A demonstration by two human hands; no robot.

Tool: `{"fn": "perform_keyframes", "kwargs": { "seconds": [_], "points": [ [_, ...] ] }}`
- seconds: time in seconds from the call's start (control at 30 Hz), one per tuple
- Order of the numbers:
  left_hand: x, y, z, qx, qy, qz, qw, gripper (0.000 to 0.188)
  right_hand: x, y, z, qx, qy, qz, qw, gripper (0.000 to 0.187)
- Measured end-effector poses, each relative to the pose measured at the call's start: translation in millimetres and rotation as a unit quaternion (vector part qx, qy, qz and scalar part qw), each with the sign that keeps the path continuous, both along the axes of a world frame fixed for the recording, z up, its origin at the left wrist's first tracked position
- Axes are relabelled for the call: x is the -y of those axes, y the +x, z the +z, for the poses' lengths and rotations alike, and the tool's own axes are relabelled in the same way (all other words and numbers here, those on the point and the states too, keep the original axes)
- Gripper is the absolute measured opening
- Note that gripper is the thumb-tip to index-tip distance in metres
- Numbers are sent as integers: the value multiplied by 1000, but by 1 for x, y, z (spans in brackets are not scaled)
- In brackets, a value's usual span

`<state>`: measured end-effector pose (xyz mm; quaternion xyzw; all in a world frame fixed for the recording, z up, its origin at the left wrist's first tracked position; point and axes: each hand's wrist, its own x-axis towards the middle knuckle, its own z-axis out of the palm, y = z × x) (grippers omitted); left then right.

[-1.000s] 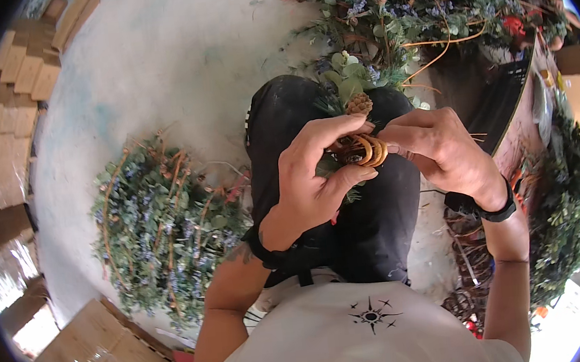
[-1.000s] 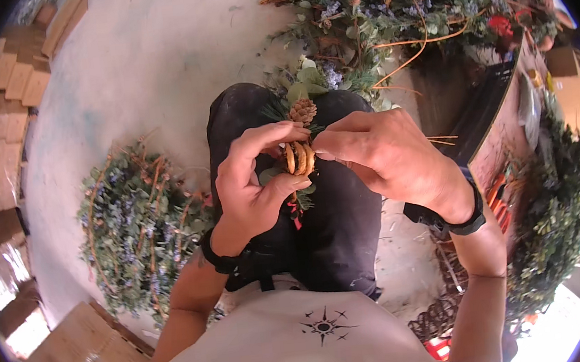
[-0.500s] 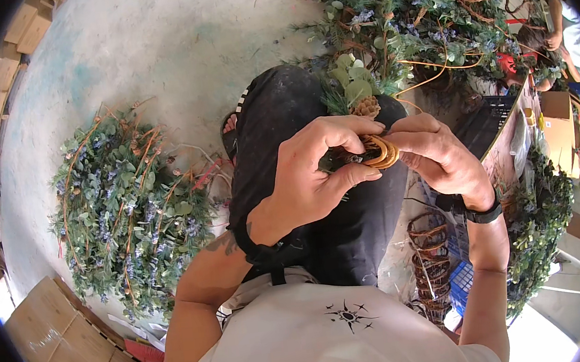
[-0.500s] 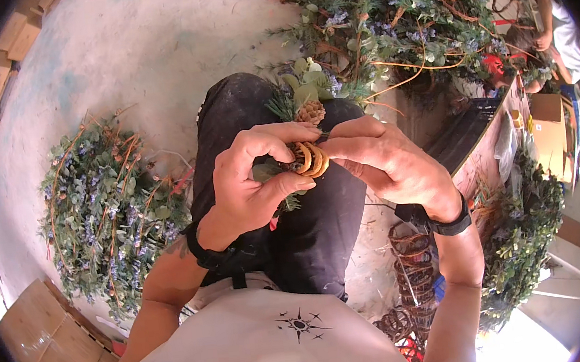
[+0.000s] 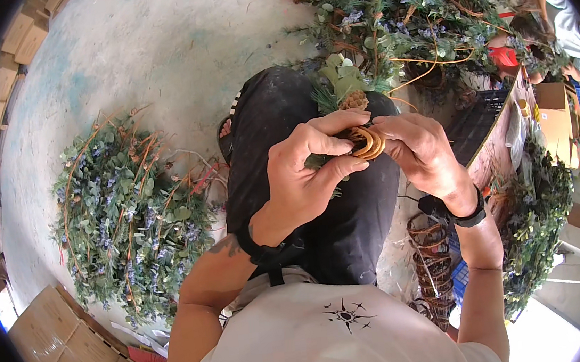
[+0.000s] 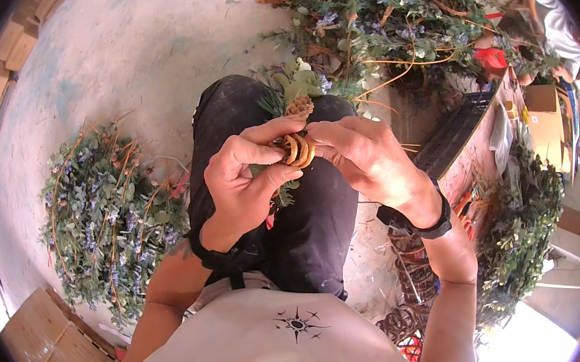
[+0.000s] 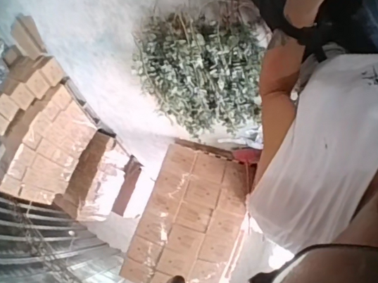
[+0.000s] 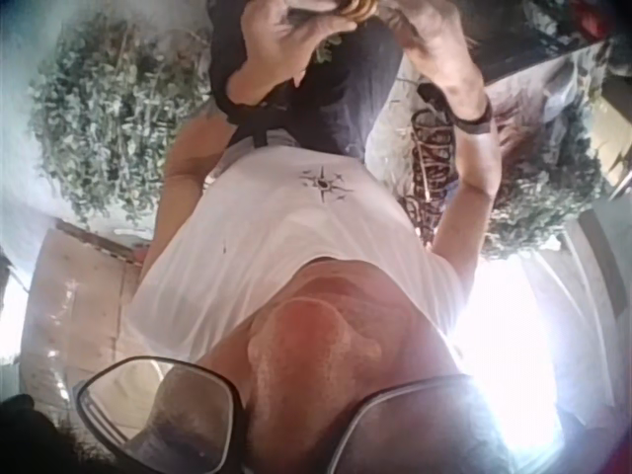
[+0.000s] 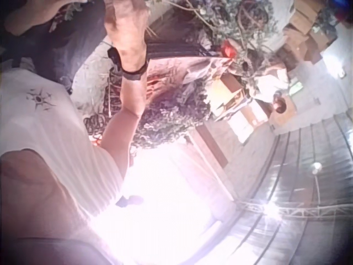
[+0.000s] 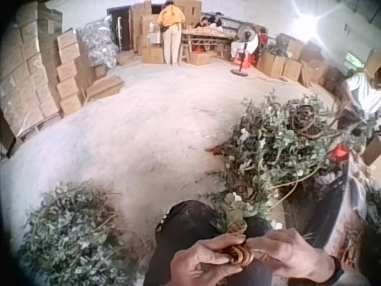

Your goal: The recorder is assembling artificial floral wreaths and arrangements by attaching foliage and pinecones to a base and trimming excess wire.

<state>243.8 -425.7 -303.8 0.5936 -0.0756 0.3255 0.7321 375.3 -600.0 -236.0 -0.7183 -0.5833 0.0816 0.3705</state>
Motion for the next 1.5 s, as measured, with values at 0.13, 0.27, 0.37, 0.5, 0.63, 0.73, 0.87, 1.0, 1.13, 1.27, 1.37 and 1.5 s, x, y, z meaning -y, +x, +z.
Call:
{"fn": "perform_keyframes", "kwargs": {
  "seconds": [0.13,0.27,0.37,0.5,0.63,0.73,0.87,1.0,1.13,1.27,1.37,1.5],
  "points": [
    [2,1,-4,16,-20,11,1000,27,5,-1,-3,36,-23,-30,999,51],
    [2,1,-1,1,-10,0,1000,27,15,2,-1,63,-51,-45,996,47],
    [4,1,0,-8,-24,2,1000,27,11,0,-5,56,-58,-43,996,48],
    [6,2,0,-6,-45,20,999,26,13,-5,-4,57,-47,-40,996,50],
    [7,3,-2,8,-71,12,997,24,20,-35,-4,75,-78,-115,987,44],
    [5,5,-8,22,-15,2,1000,22,28,-71,17,93,-247,-151,952,37],
    [3,0,-5,25,5,10,1000,23,-1,-87,51,203,-296,-21,933,27],
    [9,0,-3,4,-9,30,999,20,-39,-71,85,376,-241,22,894,11],
    [11,-6,2,-10,-123,7,992,18,-58,-50,108,412,-232,108,875,13],
    [7,-12,-4,-48,16,45,998,16,-60,-33,118,466,-270,134,832,9],
    [10,-15,-3,-85,10,27,996,14,-71,-6,116,444,-229,174,849,9],
    [13,-12,-1,-53,-60,27,996,16,-88,30,105,417,-151,236,865,11]
  ]
}}
